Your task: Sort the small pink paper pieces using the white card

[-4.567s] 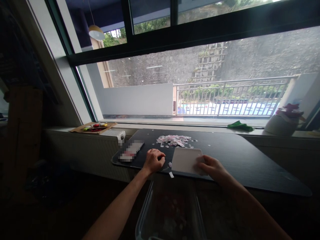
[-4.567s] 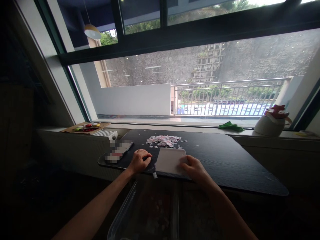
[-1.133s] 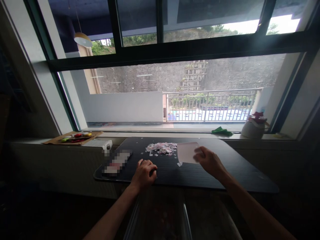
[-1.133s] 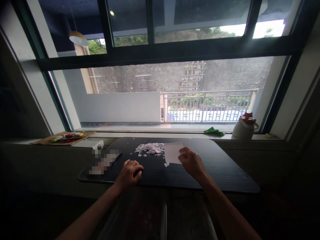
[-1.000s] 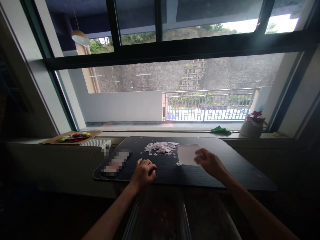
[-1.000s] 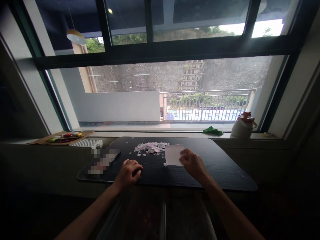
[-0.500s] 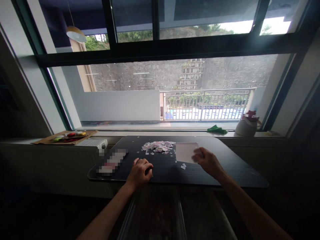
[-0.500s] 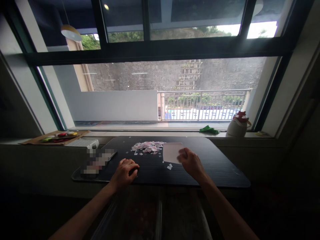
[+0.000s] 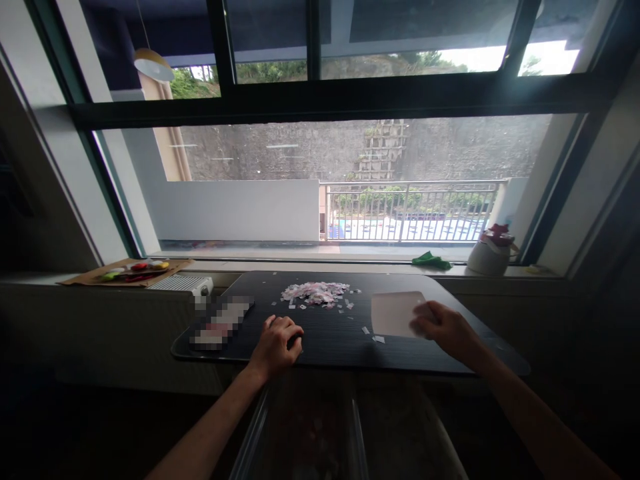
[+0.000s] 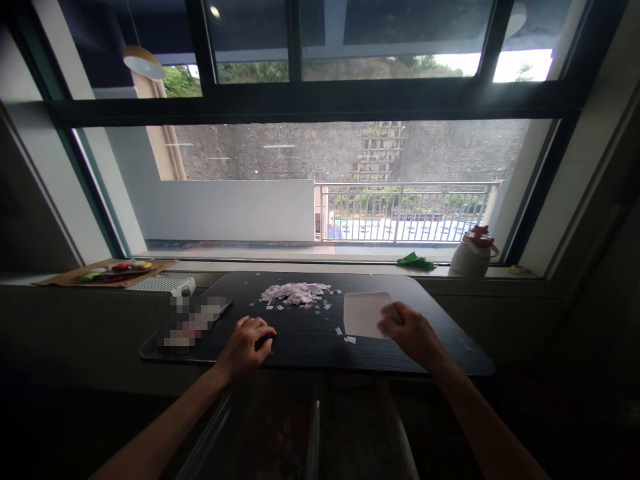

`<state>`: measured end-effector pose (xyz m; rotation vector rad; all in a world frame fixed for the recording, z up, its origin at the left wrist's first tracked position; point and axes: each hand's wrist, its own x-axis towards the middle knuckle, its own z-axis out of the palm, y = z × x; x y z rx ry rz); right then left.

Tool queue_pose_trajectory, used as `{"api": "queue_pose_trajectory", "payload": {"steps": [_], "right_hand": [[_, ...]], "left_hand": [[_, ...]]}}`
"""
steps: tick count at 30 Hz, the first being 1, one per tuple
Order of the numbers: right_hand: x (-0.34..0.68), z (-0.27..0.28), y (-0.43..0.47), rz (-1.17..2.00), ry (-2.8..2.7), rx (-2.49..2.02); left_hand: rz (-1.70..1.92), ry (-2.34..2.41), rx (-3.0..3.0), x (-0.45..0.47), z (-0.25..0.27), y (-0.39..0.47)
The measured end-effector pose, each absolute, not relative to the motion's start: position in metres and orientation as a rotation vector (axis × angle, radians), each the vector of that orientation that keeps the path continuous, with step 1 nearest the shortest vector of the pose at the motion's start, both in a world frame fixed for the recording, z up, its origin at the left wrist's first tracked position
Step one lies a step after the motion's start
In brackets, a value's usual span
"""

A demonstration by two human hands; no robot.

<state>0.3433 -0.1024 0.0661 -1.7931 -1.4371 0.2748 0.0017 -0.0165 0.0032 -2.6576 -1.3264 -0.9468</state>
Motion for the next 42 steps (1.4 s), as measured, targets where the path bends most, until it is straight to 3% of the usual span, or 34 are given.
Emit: {"api": "queue_pose_trajectory", "payload": {"steps": [12,24,42], "right_hand": [[0.357,0.035,-0.088,0.811,-1.098,-1.528],[0.378,0.025,-0.094,0.659,-1.052,-1.708],[0.357,0.034,-0.100,1.072,-1.133,-1.629]], "left_hand": [[-0.955,-1.295,-2.647,-0.001,0.002,-0.015],[-0.932,-1.311,-2.659,-0.001,0.003,-0.015],[-0.940,-1.310,-2.659,-0.001,0.006,-0.016]]}}
